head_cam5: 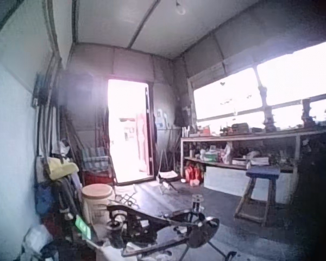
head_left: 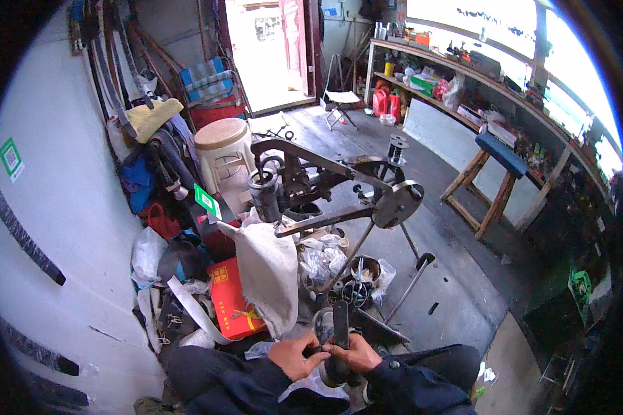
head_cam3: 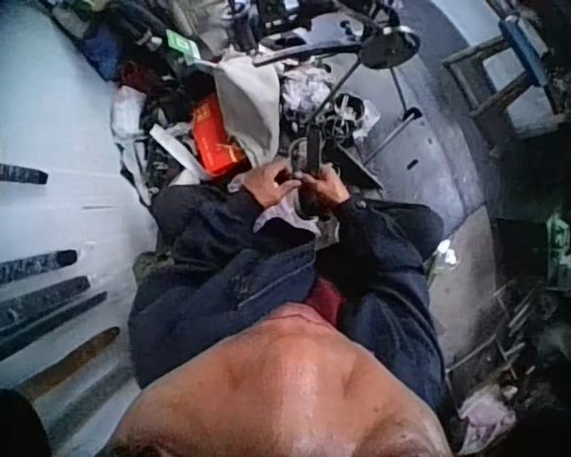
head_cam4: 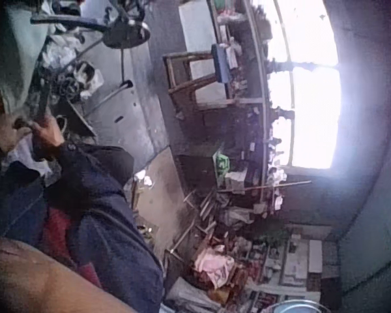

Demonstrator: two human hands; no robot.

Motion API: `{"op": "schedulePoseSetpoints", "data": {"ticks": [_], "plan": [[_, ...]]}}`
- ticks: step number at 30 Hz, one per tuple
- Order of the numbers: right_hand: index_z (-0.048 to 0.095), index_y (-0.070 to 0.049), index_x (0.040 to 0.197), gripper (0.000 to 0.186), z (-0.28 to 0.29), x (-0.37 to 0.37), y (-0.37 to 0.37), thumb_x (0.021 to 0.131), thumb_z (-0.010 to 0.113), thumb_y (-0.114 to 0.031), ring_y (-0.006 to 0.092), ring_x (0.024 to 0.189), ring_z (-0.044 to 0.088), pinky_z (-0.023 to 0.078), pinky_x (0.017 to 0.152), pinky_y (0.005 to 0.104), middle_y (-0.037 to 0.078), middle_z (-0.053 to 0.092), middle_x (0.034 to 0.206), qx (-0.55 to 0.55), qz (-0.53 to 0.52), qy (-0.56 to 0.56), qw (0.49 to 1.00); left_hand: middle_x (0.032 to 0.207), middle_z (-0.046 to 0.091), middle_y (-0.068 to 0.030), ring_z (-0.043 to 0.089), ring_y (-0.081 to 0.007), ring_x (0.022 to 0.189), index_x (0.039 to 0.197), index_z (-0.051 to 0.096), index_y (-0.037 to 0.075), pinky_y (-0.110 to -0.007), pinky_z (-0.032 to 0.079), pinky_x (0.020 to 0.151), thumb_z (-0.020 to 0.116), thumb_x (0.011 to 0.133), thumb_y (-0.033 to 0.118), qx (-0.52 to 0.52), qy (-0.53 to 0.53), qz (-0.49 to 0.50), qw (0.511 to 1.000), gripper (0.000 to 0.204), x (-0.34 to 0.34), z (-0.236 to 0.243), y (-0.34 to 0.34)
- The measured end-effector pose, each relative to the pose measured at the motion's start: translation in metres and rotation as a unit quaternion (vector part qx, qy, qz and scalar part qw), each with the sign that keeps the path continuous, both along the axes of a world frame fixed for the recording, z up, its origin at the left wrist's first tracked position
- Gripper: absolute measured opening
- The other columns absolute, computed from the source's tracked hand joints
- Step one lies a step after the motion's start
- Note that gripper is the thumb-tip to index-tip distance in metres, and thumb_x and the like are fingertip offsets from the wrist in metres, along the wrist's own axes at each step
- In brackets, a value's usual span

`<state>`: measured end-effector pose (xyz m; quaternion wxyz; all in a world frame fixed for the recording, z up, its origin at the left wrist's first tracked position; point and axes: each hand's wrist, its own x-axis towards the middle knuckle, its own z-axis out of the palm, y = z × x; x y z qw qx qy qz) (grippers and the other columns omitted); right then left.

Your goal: The person sits on the floor in a cluttered workshop and uses a flat metal tool to scrape and clean the sole and edges of a sneaker. They repeatedly reposition the shoe and the tool to work different areas of the sole and upper.

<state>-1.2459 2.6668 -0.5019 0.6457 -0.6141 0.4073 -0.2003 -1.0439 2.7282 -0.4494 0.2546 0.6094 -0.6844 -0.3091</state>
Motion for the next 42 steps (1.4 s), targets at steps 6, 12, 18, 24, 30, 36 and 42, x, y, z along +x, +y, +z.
{"op": "schedulePoseSetpoints", "data": {"ticks": [6,12,18,24,30,36,42], "plan": [[0.068,-0.004,0.100,0.030,-0.003,-0.002,-0.001,0.093,0.069,-0.032,0.0124,0.075,0.056,0.047,0.069,0.0318,0.001,0.064,0.082,0.007,0.005,-0.018,1.000,0.083,0.069,-0.0096,0.067,-0.0214,0.074,0.099,0.067,0.008,-0.034,0.052,0.069,0.065,0.093,0.028,0.065,0.137,-0.016,0.988,0.021,0.007,-0.027,-0.006],[0.069,-0.003,0.099,0.027,0.006,-0.002,-0.004,0.093,0.070,-0.030,0.0094,0.075,0.057,0.048,0.067,0.0285,0.000,0.067,0.086,0.037,-0.032,-0.038,0.998,0.088,0.068,-0.0065,0.064,-0.0146,0.081,0.103,0.065,-0.001,-0.029,0.051,0.077,0.056,0.098,0.016,0.140,0.427,0.029,0.893,0.020,0.020,-0.025,-0.005],[0.063,-0.003,0.092,0.023,0.021,0.002,-0.008,0.093,0.057,-0.025,0.0154,0.078,0.060,0.047,0.073,0.0293,0.011,0.071,0.093,0.081,-0.144,-0.199,0.966,0.099,0.069,-0.0156,0.069,-0.0238,0.085,0.098,0.062,-0.002,-0.041,0.057,0.080,0.056,0.096,0.015,0.142,0.573,0.043,0.806,0.018,0.017,-0.013,-0.005],[0.055,-0.005,0.107,0.023,0.035,0.015,-0.003,0.092,0.057,-0.024,0.0181,0.081,0.062,0.051,0.066,0.0320,0.009,0.065,0.093,0.124,-0.186,-0.296,0.929,0.103,0.069,-0.0169,0.067,-0.0190,0.089,0.091,0.061,-0.001,-0.036,0.052,0.087,0.060,0.092,0.014,0.139,0.568,0.063,0.809,0.016,0.010,-0.021,-0.008],[0.053,-0.007,0.115,0.029,0.042,0.027,0.002,0.098,0.061,-0.029,0.0144,0.083,0.062,0.051,0.061,0.0281,0.006,0.065,0.095,0.047,-0.207,-0.275,0.938,0.087,0.066,-0.0038,0.052,-0.0063,0.075,0.087,0.064,0.001,-0.023,0.042,0.076,0.059,0.093,0.010,0.122,0.534,0.070,0.834,0.012,0.008,-0.026,-0.008],[0.052,-0.007,0.117,0.028,0.042,0.022,0.006,0.098,0.061,-0.027,0.0109,0.074,0.062,0.047,0.051,0.0232,0.005,0.066,0.096,0.053,-0.219,-0.227,0.948,0.089,0.068,-0.0068,0.060,-0.0087,0.083,0.089,0.063,0.000,-0.026,0.047,0.081,0.058,0.094,0.010,0.131,0.536,0.055,0.832,0.013,0.005,-0.024,-0.008],[0.056,-0.004,0.115,0.025,0.031,0.018,0.002,0.097,0.061,-0.021,0.0149,0.085,0.063,0.051,0.079,0.0316,0.007,0.065,0.093,-0.003,-0.166,-0.227,0.960,0.090,0.067,-0.0075,0.060,-0.0093,0.081,0.091,0.062,0.000,-0.027,0.051,0.080,0.056,0.096,0.013,0.157,0.554,0.080,0.814,0.015,0.001,-0.020,-0.008]]}}
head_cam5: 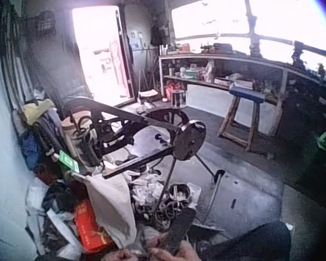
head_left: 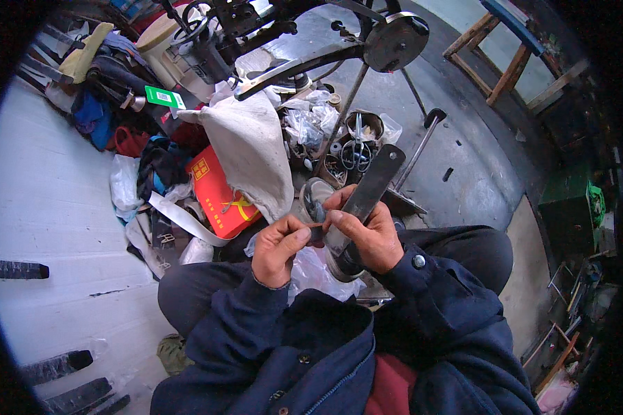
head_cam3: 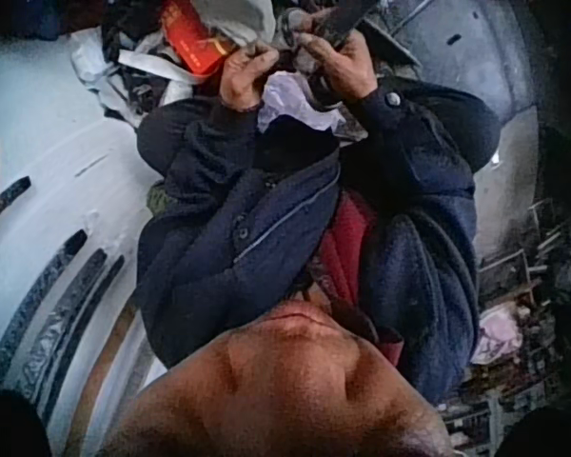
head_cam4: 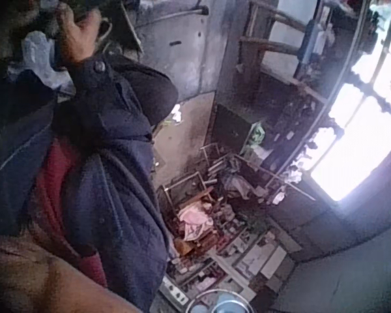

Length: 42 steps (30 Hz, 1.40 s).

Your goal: The person sits on the floor in a cluttered workshop and uses a flat metal tool to scrape and clean the sole and edges of a sneaker. They repeatedly reposition the shoe and the tool to work different areas of the sole and upper.

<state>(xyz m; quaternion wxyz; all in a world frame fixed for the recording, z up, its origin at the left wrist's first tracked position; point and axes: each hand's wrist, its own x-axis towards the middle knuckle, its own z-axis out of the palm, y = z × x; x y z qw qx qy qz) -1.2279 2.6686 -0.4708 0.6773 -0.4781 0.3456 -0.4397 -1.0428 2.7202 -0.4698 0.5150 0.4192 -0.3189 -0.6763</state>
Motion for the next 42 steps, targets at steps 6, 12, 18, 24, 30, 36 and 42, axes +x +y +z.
{"op": "schedulePoseSetpoints", "data": {"ticks": [6,12,18,24,30,36,42], "plan": [[0.054,-0.003,0.120,0.032,0.010,-0.004,0.000,0.097,0.062,-0.024,0.0148,0.085,0.064,0.052,0.073,0.0280,0.007,0.066,0.094,0.071,-0.024,-0.019,0.997,0.075,0.049,0.0021,0.045,-0.0054,0.071,0.087,0.057,0.004,-0.026,0.049,0.081,0.055,0.096,0.014,-0.006,0.024,0.017,1.000,0.013,-0.005,0.003,-0.001],[0.052,-0.004,0.123,0.034,0.012,0.007,-0.001,0.099,0.061,-0.026,0.0150,0.084,0.065,0.054,0.065,0.0277,0.007,0.067,0.096,0.037,-0.069,-0.028,0.997,0.075,0.049,0.0021,0.040,-0.0050,0.071,0.085,0.055,0.006,-0.023,0.038,0.076,0.056,0.094,0.014,-0.021,0.005,0.006,1.000,0.013,-0.002,0.005,0.000],[0.052,-0.005,0.124,0.034,0.016,0.008,-0.001,0.099,0.061,-0.025,0.0130,0.077,0.065,0.052,0.063,0.0246,0.007,0.067,0.095,0.085,-0.052,-0.081,0.992,0.081,0.056,-0.0003,0.042,-0.0056,0.073,0.085,0.055,0.005,-0.023,0.037,0.076,0.056,0.094,0.014,-0.035,0.023,-0.014,0.999,0.013,-0.003,0.004,0.000],[0.053,-0.004,0.123,0.034,0.014,0.012,-0.001,0.097,0.064,-0.024,0.0078,0.070,0.061,0.047,0.058,0.0209,0.003,0.068,0.093,0.076,-0.106,-0.066,0.989,0.086,0.059,-0.0018,0.046,-0.0062,0.077,0.086,0.055,0.005,-0.024,0.038,0.077,0.055,0.094,0.014,-0.040,0.004,-0.024,0.999,0.012,-0.005,0.002,0.000],[0.056,-0.001,0.122,0.032,0.007,0.005,-0.003,0.097,0.063,-0.020,0.0117,0.082,0.063,0.050,0.071,0.0254,0.006,0.066,0.091,0.004,-0.054,0.014,0.998,0.088,0.059,-0.0024,0.047,-0.0070,0.078,0.087,0.054,0.006,-0.024,0.039,0.078,0.055,0.093,0.014,-0.006,0.059,-0.009,0.998,0.010,-0.004,-0.002,0.000],[0.061,0.002,0.114,0.023,0.009,0.007,-0.002,0.093,0.062,-0.008,0.0119,0.085,0.063,0.051,0.079,0.0276,0.007,0.066,0.096,0.035,-0.087,-0.077,0.993,0.088,0.059,-0.0024,0.048,-0.0084,0.081,0.086,0.052,0.007,-0.025,0.040,0.080,0.056,0.093,0.015,0.011,0.088,-0.012,0.996,0.012,-0.006,-0.001,0.000],[0.060,0.001,0.115,0.024,0.010,-0.001,-0.004,0.094,0.061,-0.009,0.0128,0.082,0.065,0.052,0.077,0.0278,0.006,0.067,0.089,0.016,-0.034,-0.004,0.999,0.094,0.059,-0.0054,0.049,-0.0118,0.084,0.089,0.052,0.008,-0.028,0.040,0.083,0.057,0.093,0.019,0.025,0.141,-0.015,0.990,0.013,-0.007,0.004,0.000]]}}
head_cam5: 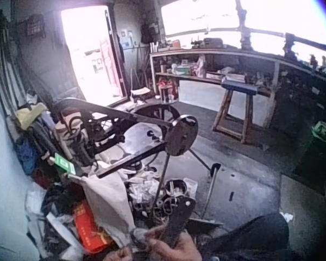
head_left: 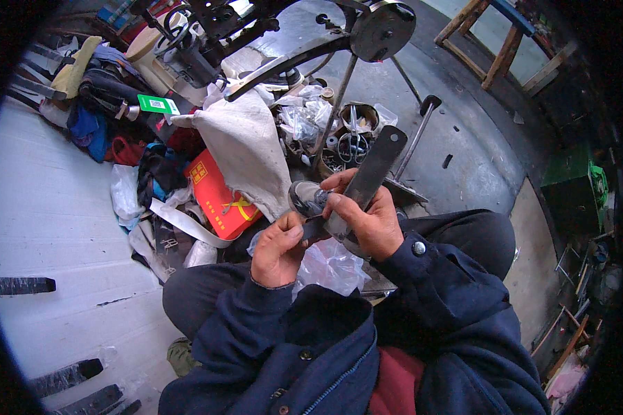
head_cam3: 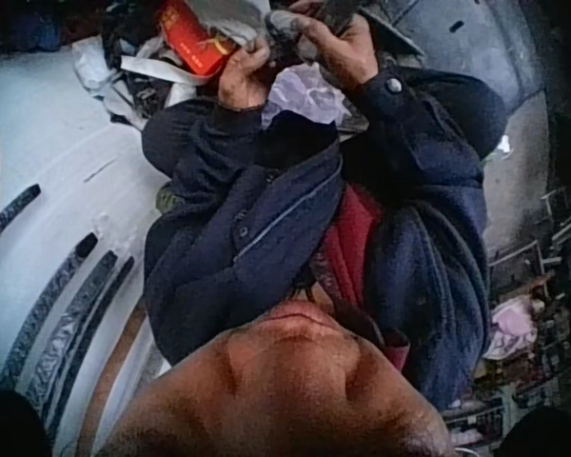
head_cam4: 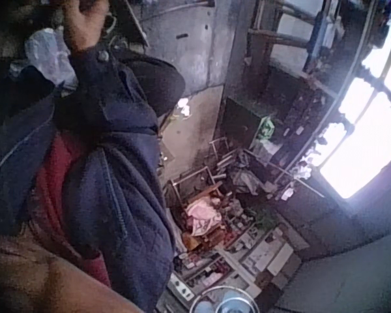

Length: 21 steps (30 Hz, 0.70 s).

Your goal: The person sits on the floor in a cluttered workshop and uses a flat metal tool to scrape and clean the sole and edges of a sneaker. They repeatedly reposition the shoe and the tool to work different areas of the sole and upper.

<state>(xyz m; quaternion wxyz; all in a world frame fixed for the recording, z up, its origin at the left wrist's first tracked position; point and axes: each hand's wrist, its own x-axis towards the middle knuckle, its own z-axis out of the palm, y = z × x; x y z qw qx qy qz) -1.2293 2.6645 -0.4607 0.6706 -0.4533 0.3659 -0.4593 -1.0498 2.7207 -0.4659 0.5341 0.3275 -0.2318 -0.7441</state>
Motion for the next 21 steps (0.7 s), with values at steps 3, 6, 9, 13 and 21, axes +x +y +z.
{"op": "schedulePoseSetpoints", "data": {"ticks": [3,6,9,13,21], "plan": [[0.058,0.000,0.118,0.028,0.000,0.001,-0.002,0.093,0.064,-0.014,0.0149,0.081,0.065,0.053,0.075,0.0301,0.007,0.065,0.090,0.037,-0.031,-0.046,0.998,0.094,0.058,-0.0052,0.049,-0.0120,0.085,0.089,0.052,0.008,-0.028,0.039,0.083,0.058,0.092,0.019,0.005,0.000,-0.001,1.000,0.013,0.000,0.001,0.001],[0.058,0.000,0.120,0.031,0.002,0.004,-0.003,0.094,0.064,-0.017,0.0152,0.084,0.064,0.053,0.076,0.0299,0.007,0.066,0.090,0.041,-0.045,-0.064,0.996,0.093,0.058,-0.0043,0.049,-0.0114,0.085,0.088,0.051,0.008,-0.027,0.039,0.083,0.059,0.092,0.019,-0.001,0.002,-0.009,1.000,0.014,-0.002,-0.001,0.002],[0.057,0.000,0.122,0.034,0.006,0.006,-0.003,0.094,0.065,-0.018,0.0157,0.084,0.065,0.053,0.077,0.0308,0.007,0.066,0.090,0.031,-0.063,-0.048,0.996,0.094,0.057,-0.0040,0.048,-0.0109,0.085,0.087,0.051,0.009,-0.026,0.038,0.082,0.060,0.091,0.020,-0.007,0.000,-0.023,1.000,0.014,-0.001,-0.002,0.002],[0.058,0.000,0.124,0.035,0.012,0.001,-0.001,0.094,0.066,-0.016,0.0159,0.082,0.066,0.054,0.077,0.0318,0.008,0.066,0.090,0.082,-0.045,-0.033,0.995,0.095,0.058,-0.0052,0.049,-0.0116,0.086,0.088,0.051,0.009,-0.027,0.039,0.084,0.061,0.090,0.020,-0.027,-0.008,-0.040,0.999,0.015,0.000,-0.001,0.002],[0.060,0.003,0.119,0.029,0.006,0.004,-0.001,0.094,0.064,-0.011,0.0148,0.079,0.066,0.055,0.074,0.0306,0.008,0.067,0.088,0.016,-0.050,-0.019,0.998,0.109,0.063,-0.0133,0.058,-0.0215,0.107,0.089,0.051,0.007,-0.037,0.040,0.102,0.060,0.088,0.020,-0.009,0.047,-0.030,0.998,0.015,-0.001,0.001,0.002]]}}
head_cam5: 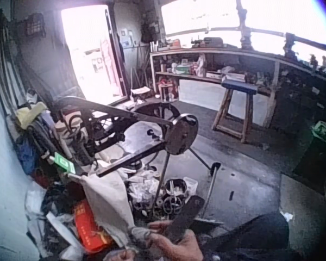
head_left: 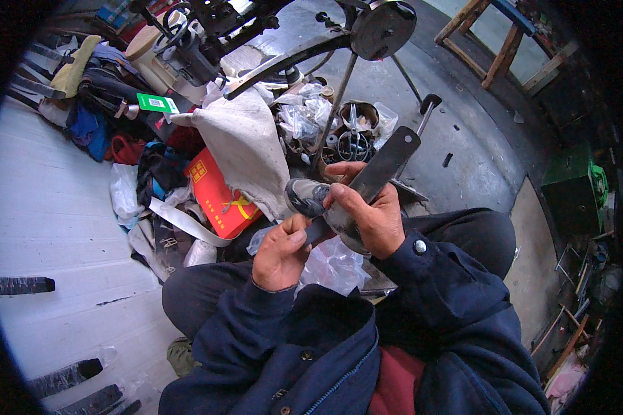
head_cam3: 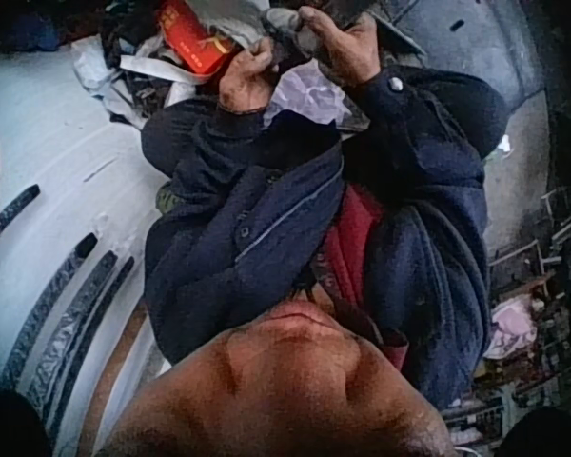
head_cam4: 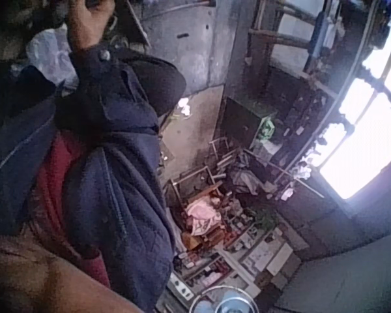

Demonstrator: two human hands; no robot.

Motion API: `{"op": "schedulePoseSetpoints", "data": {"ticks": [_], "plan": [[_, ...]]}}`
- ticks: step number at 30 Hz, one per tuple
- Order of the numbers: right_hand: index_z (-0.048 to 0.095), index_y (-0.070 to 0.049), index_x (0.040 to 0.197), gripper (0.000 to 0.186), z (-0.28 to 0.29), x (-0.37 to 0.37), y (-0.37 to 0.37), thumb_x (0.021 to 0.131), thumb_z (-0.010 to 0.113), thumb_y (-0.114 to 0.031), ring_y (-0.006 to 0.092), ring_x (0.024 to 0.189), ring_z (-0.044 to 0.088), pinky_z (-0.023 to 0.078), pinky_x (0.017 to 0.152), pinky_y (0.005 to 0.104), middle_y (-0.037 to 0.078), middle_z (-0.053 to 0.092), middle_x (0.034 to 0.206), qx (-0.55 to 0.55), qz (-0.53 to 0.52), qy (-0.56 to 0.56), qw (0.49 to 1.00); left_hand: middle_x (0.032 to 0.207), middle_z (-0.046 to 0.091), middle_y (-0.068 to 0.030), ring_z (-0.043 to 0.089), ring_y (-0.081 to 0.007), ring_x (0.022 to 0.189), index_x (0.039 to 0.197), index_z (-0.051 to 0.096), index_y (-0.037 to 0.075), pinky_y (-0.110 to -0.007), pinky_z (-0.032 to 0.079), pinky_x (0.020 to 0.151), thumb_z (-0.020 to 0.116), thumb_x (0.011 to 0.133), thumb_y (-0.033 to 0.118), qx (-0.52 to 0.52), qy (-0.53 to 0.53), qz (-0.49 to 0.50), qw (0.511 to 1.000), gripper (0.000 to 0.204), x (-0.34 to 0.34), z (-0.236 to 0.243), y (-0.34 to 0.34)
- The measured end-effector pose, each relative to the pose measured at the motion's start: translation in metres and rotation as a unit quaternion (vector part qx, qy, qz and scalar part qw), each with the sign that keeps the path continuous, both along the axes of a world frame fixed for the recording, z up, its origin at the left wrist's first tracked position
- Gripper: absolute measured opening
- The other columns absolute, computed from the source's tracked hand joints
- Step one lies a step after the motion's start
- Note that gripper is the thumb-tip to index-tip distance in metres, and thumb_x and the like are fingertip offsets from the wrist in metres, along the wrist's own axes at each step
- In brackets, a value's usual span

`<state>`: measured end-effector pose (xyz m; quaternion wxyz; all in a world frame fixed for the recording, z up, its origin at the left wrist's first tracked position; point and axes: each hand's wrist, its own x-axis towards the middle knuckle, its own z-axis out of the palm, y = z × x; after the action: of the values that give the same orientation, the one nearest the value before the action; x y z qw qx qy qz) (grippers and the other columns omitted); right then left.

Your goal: The person sits on the floor in a cluttered workshop and uses a flat metal tool to scrape and clean the sole and edges of a sneaker. They repeatedly reposition the shoe and the tool to work different areas of the sole and upper.

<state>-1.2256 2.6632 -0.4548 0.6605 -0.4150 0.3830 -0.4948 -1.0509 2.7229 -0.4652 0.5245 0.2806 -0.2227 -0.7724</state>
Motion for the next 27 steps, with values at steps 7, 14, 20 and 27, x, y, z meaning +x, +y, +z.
{"op": "schedulePoseSetpoints", "data": {"ticks": [7,14,20,27], "plan": [[0.065,0.001,0.113,0.023,0.001,-0.005,-0.001,0.093,0.065,-0.011,0.0123,0.075,0.065,0.053,0.070,0.0282,0.005,0.068,0.085,-0.010,0.060,0.020,0.998,0.115,0.062,-0.0186,0.056,-0.0269,0.115,0.084,0.052,0.006,-0.041,0.038,0.108,0.060,0.086,0.025,0.017,0.016,0.001,1.000,0.021,0.000,0.004,-0.001],[0.064,0.003,0.113,0.026,0.007,-0.004,-0.006,0.094,0.066,-0.014,0.0129,0.075,0.065,0.053,0.071,0.0280,0.007,0.068,0.085,0.027,-0.017,-0.035,0.999,0.103,0.060,-0.0188,0.057,-0.0300,0.108,0.076,0.049,0.006,-0.045,0.037,0.105,0.059,0.082,0.026,0.043,-0.019,0.018,0.999,0.023,-0.006,0.008,0.003],[0.064,0.000,0.114,0.024,0.007,0.003,-0.003,0.094,0.066,-0.012,0.0130,0.077,0.066,0.054,0.071,0.0280,0.006,0.069,0.086,0.024,-0.026,-0.013,0.999,0.115,0.061,-0.0227,0.056,-0.0298,0.113,0.077,0.051,0.006,-0.041,0.035,0.105,0.060,0.080,0.025,0.009,-0.012,-0.030,0.999,0.021,-0.004,0.003,0.002],[0.065,0.000,0.111,0.022,0.008,-0.007,-0.005,0.094,0.066,-0.014,0.0131,0.077,0.066,0.054,0.070,0.0282,0.007,0.069,0.085,0.025,0.047,-0.009,0.999,0.103,0.064,-0.0213,0.053,-0.0387,0.123,0.071,0.050,0.007,-0.057,0.028,0.115,0.060,0.078,0.024,0.036,0.004,-0.011,0.999,0.021,-0.009,0.010,0.005]]}}
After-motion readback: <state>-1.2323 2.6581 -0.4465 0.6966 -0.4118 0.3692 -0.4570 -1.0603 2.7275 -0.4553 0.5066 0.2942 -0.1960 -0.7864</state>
